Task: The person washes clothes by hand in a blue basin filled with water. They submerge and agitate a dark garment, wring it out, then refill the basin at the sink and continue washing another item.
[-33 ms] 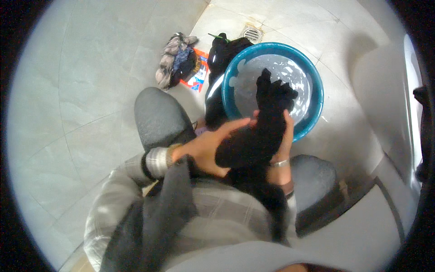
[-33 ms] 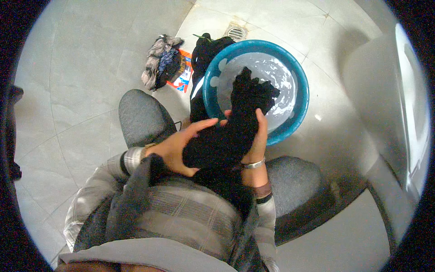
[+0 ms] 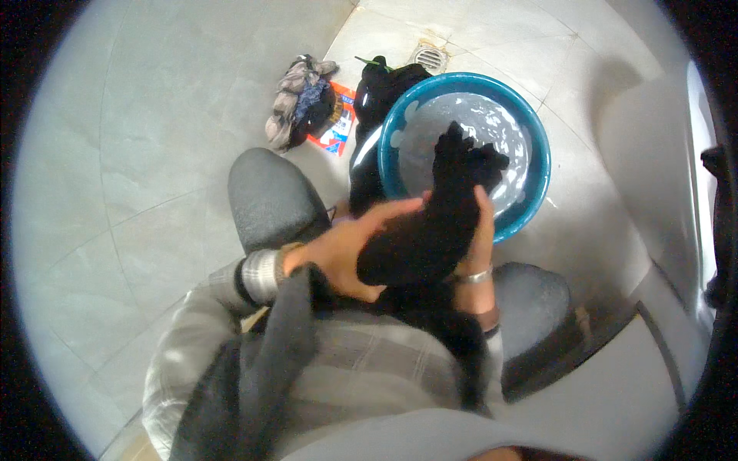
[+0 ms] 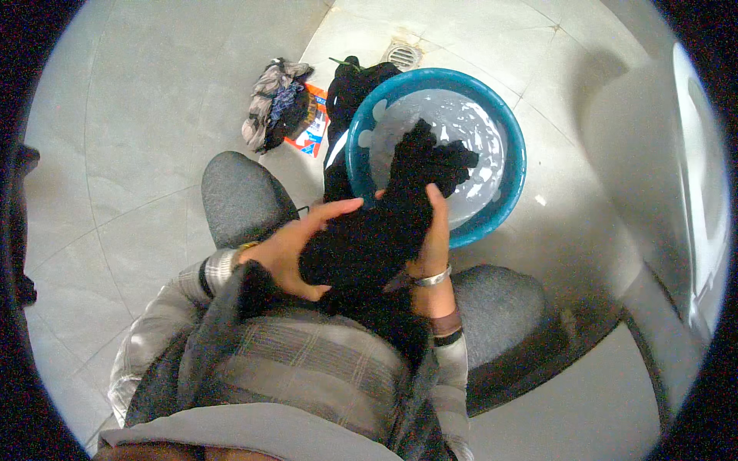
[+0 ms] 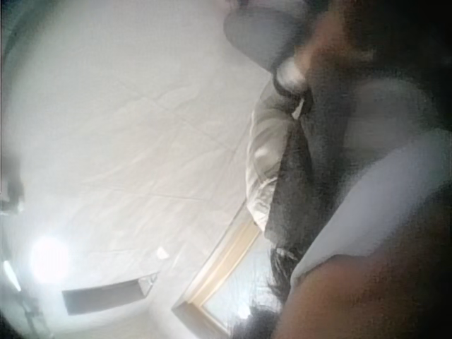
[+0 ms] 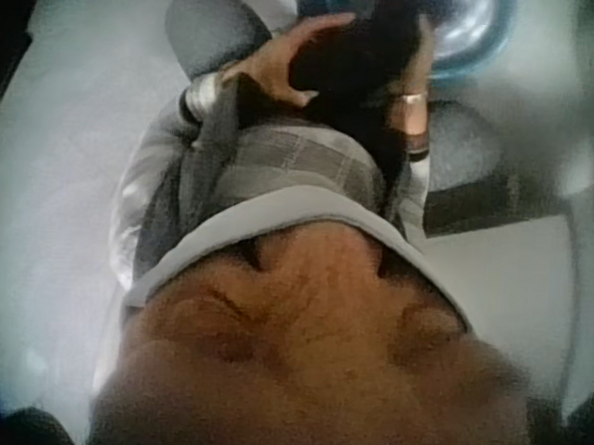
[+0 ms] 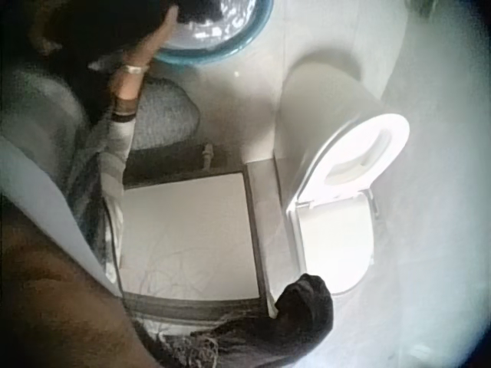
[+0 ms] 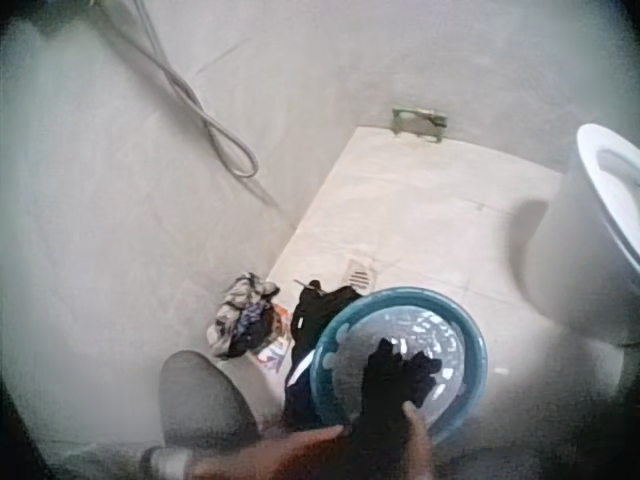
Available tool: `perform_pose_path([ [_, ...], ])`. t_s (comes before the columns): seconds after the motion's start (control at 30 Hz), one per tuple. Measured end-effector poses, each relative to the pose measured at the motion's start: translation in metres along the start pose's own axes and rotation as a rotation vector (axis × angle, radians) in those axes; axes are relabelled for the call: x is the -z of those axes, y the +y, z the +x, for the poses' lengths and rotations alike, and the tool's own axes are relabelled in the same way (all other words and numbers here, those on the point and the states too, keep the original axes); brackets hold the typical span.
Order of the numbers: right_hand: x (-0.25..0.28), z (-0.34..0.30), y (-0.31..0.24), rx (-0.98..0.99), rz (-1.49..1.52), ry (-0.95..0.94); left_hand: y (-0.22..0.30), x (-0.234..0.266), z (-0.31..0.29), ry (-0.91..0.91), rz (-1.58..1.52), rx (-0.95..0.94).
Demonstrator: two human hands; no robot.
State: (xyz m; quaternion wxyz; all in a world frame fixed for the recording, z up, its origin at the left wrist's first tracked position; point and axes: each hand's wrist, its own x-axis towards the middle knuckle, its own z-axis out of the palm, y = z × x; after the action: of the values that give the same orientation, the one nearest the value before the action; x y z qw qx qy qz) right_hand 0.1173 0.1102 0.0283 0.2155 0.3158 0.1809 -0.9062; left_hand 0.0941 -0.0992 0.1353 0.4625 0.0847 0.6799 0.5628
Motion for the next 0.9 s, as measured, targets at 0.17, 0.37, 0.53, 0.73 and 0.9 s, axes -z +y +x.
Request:
perform_pose_path([
  [0.17, 0.001, 0.014, 0.004, 0.399, -1.057, 0.284, 0.044, 0.039, -0.028, 0.014, 0.259, -0.379],
  [0.37, -0.011, 0.026, 0.014, 0.911, -1.478, -0.059, 0.060, 0.039, -0.032, -0.080, -0.250, -0.706],
  [0.53, -0.017, 0.021, 0.029, 0.737, -1.322, -0.305, 0.071, 0.040, 0.000, 0.204, -0.367, -0.642],
  [0.73, -0.004, 0.018, 0.037, 0.612, -1.192, -0.389, 0.038, 0.036, 0.025, 0.265, 0.746, -0.273],
  [0.9, 0.004, 0.010, 0.035, 0.518, -1.150, -0.421, -0.005, 0.029, 0.035, 0.218, 0.557, -0.307],
])
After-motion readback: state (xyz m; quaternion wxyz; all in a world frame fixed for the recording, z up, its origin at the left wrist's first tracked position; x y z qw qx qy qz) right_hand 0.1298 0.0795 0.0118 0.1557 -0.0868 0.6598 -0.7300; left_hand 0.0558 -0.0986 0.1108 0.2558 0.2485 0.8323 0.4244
